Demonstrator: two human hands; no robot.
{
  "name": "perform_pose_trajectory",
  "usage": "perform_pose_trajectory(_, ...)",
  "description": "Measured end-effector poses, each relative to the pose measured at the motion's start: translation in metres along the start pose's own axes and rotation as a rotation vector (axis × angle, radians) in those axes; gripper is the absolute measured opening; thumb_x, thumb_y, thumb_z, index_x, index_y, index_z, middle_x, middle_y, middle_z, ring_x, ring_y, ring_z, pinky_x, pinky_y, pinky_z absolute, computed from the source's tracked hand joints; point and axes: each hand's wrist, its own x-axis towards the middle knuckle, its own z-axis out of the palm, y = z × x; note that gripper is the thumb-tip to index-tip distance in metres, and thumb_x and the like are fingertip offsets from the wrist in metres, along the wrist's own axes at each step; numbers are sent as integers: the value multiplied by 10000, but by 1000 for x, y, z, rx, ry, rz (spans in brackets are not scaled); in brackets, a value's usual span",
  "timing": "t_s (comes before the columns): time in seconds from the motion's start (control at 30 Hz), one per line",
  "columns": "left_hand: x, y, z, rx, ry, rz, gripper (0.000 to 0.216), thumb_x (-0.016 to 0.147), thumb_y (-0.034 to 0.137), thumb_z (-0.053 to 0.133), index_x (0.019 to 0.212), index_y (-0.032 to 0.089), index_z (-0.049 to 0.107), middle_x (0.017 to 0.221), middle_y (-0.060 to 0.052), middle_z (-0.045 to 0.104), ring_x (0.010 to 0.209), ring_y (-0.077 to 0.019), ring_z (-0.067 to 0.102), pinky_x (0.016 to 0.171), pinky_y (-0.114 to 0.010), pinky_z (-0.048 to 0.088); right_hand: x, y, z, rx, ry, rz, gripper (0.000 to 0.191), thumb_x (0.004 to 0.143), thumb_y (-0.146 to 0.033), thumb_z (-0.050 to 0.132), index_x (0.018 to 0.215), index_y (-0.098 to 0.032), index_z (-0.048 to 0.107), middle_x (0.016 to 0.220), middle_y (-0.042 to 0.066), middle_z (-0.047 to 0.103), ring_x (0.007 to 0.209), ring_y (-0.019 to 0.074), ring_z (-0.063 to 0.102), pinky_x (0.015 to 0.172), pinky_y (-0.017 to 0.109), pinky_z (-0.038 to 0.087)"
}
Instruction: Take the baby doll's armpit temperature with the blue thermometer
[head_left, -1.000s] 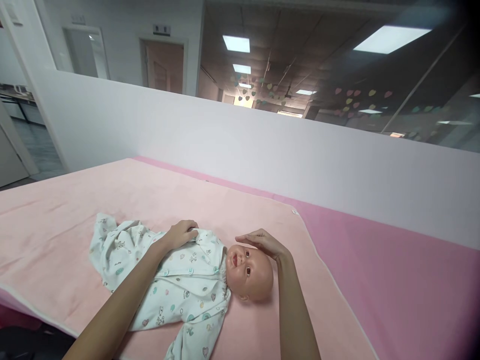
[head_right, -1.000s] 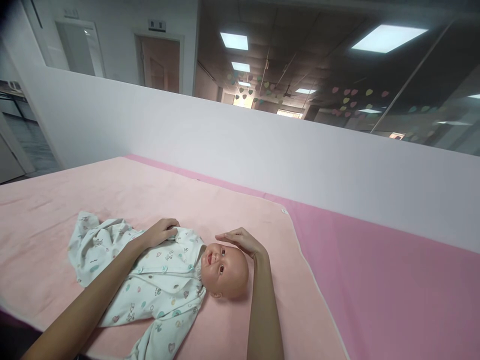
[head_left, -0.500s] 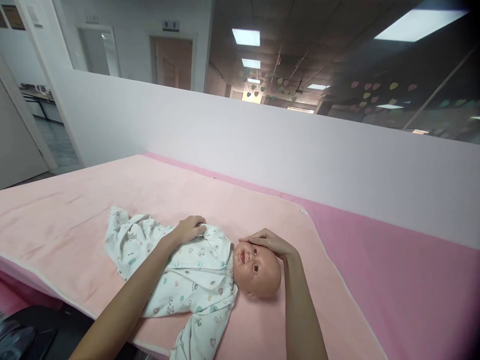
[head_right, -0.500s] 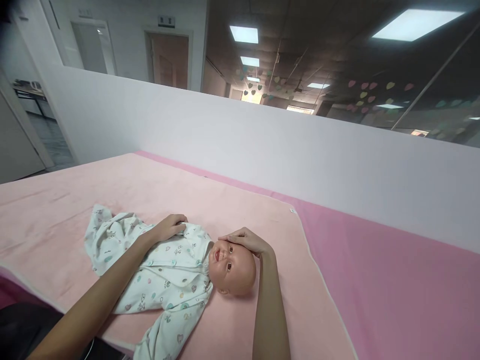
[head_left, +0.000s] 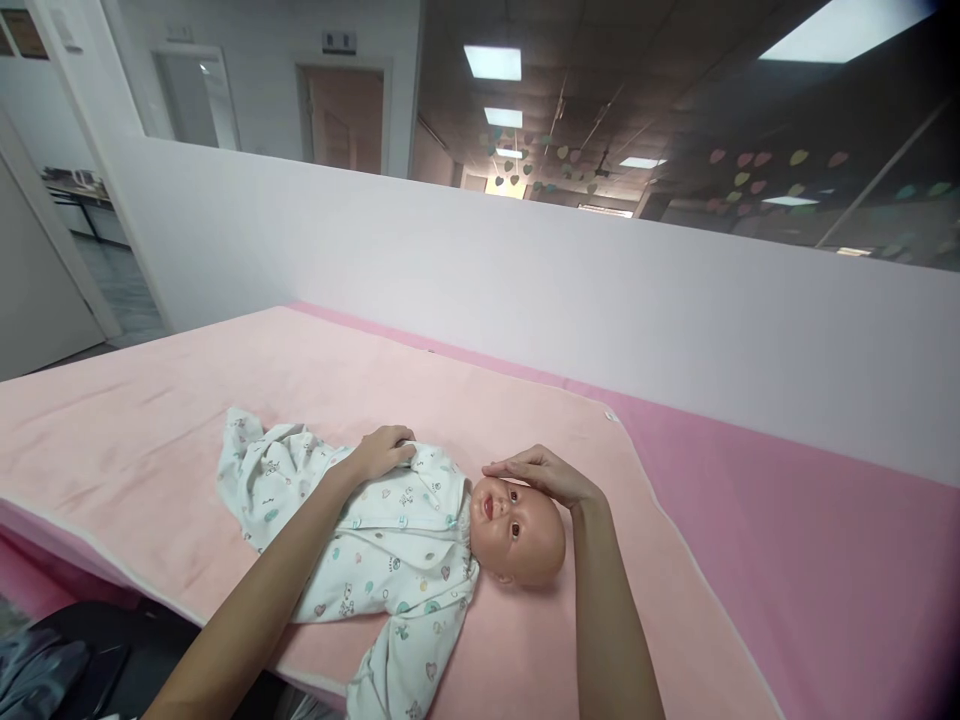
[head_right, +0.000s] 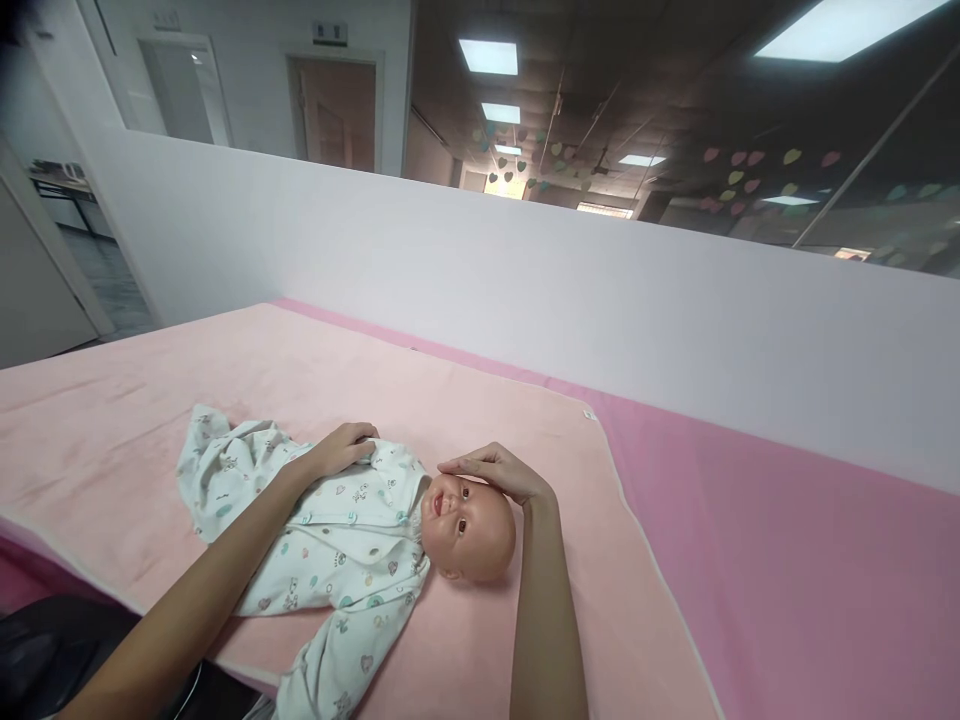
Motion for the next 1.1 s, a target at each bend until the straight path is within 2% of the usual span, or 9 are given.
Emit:
perform_pose_trajectory(0.13,1,-2,1,-5,-2,-6,288,713,336,384,776,144,590,791,-39,602,750,-195,518,680,-285,374,1,1,0,-30,-11,43,443,735,-498,615,994,-146,692,1043,93,667,1024,269,582,896,393,441)
perform_pose_trajectory(0.47,1,-3,2,-2,-8,-6,280,713,331,380,775,143,579,795,-38,602,751,-192,515,679,-284,379,1,-2,2,-60,3,43,457,709,-512,630,965,-141,702,1036,99,669,1026,273,577,887,379,437)
perform_pose_trajectory(0.77,2,-5,3,10,0,9,261,720,316,385,778,152,580,803,-37,607,761,-194,530,697,-287,380,2,-7,5,-118,3,74,426,727,-499,609,935,-141,712,977,83,689,965,257,600,819,345,459)
perform_pose_trajectory(0.93,3,-6,4,13,10,15,257,722,308,392,789,157,589,841,-44,618,791,-202,541,724,-289,386,2,-7,5,-119,18,91,400,728,-491,612,912,-151,717,968,75,693,959,256,603,833,358,459)
perform_pose_trajectory(1.03,3,-8,5,35,20,27,264,738,311,388,804,161,594,859,-46,616,807,-203,543,751,-293,390,2,-4,4,-67,108,58,412,727,-490,619,955,-159,706,1071,74,658,1058,256,561,912,358,428)
perform_pose_trajectory(1.1,4,-9,6,49,18,35,277,754,323,383,822,164,599,878,-49,614,824,-204,545,781,-301,391,2,-3,3,-65,122,61,416,729,-490,618,969,-161,702,1091,75,649,1089,259,543,938,369,412)
